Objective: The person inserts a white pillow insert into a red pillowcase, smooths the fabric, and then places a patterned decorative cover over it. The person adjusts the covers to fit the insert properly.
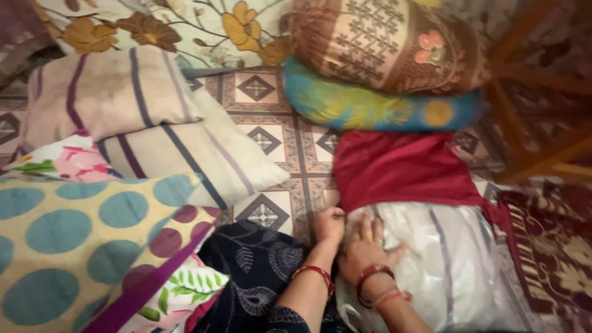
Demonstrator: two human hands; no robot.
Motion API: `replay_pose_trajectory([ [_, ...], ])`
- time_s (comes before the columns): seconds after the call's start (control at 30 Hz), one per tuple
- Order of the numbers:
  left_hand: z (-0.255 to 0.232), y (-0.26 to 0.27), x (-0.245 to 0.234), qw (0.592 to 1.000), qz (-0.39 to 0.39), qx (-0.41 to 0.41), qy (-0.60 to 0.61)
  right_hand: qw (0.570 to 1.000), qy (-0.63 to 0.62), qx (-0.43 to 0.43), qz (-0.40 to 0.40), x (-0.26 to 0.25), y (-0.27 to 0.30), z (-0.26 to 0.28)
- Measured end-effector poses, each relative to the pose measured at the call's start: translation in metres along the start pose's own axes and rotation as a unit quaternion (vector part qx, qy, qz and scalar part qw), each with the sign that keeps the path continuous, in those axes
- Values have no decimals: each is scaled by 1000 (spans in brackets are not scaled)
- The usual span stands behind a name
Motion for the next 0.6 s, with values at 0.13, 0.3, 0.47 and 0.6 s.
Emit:
replay_pose_trajectory([
  [0.13,14,10,22,980,62,-99,162,997,68,28,-19,-2,11,4],
  [0.3,-21,40,-4,974,94,-147,146,989,82,33,-115,2,-2,-14],
  [0.47,-54,50,-18,994,111,-7,5,979,35,4,-199,-7,-16,-57],
  [0.6,-62,56,-11,983,177,-22,46,947,-93,-154,-266,-46,-26,-84],
])
Point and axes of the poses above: each hand's wrist, its own y-axis away from the middle knuckle, its own x-axis out of the palm, z = x × y, the point moved 5 cm from there along -y, towards the middle knuckle, and after that the axes turned 15 degrees about -y, right-handed, at the moved point
